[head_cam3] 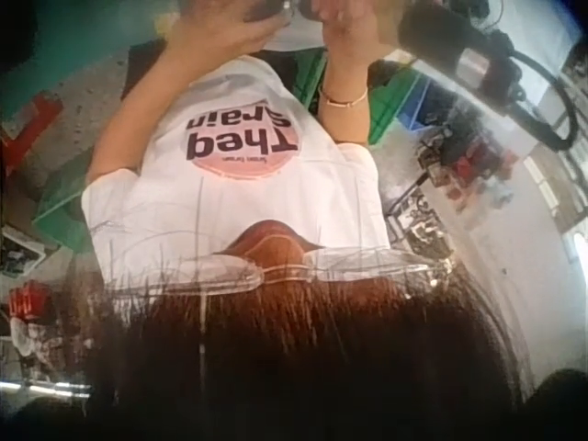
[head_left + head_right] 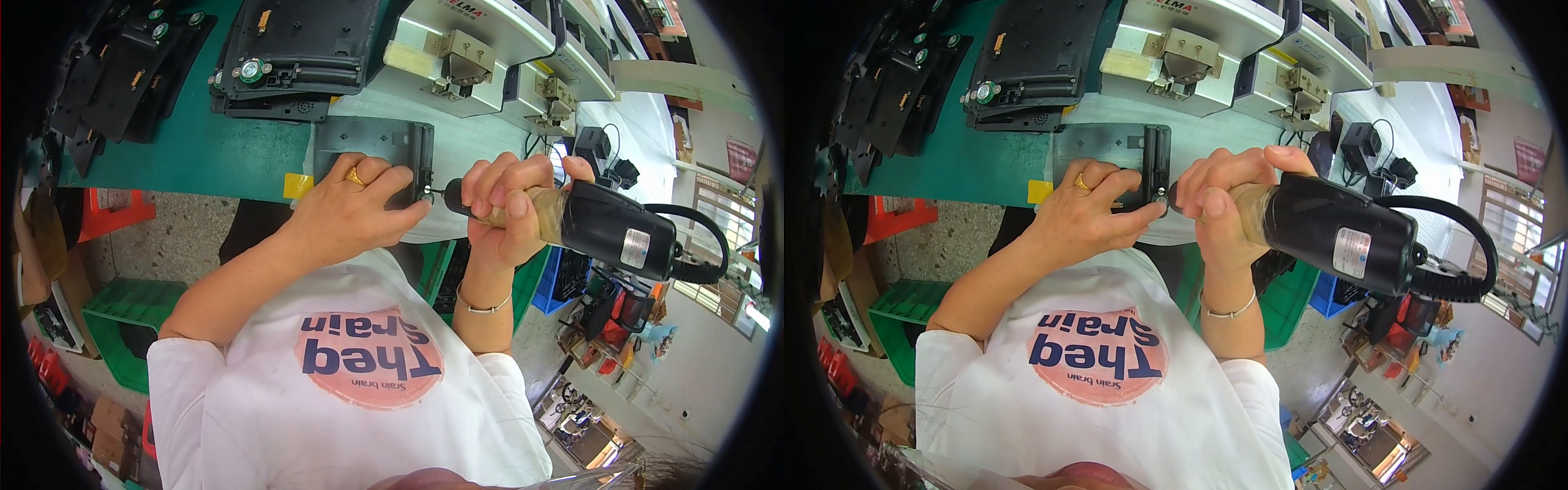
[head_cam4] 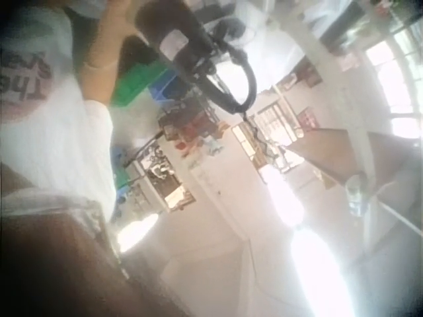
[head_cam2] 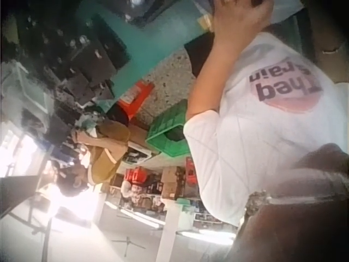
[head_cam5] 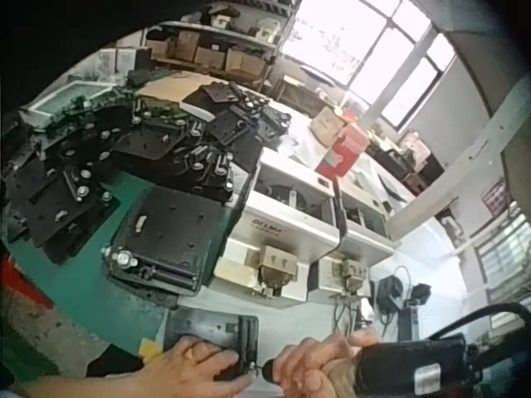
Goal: The person assembles plastic housing components by securing them together with screws using an electric screwdriver.
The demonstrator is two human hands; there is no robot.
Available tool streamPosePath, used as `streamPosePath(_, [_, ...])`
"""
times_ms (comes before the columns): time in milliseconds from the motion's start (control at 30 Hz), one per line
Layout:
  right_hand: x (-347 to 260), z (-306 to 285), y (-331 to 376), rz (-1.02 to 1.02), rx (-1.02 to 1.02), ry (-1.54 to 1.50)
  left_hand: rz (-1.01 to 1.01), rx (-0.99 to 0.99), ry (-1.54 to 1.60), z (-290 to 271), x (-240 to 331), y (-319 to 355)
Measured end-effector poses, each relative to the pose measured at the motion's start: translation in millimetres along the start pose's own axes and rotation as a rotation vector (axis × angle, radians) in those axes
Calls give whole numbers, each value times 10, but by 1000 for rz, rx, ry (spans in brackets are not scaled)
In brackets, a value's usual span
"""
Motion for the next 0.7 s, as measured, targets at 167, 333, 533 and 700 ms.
streamPosePath(167, [-10,154,-18,-6,50,112,-4,-14,-9,3,-7,8])
streamPosePath(333, [53,114,-15,-33,-44,148,-11,-12,2,3,-37,-4])
streamPosePath(533, [68,123,12,-32,29,89,-8,-15,30,0,-49,-18])
streamPosePath(700, [75,121,50,-61,-41,233,-5,-43,22,6,-55,-3])
Point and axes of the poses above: each hand's wrist, its own y-axis away from the middle knuckle, its own z-axis out of the palm, x = y × z, the point moved 2 cm from there along -y, towards the middle knuckle, and after that the axes turned 1 degree about -z, right-handed, at the moved point
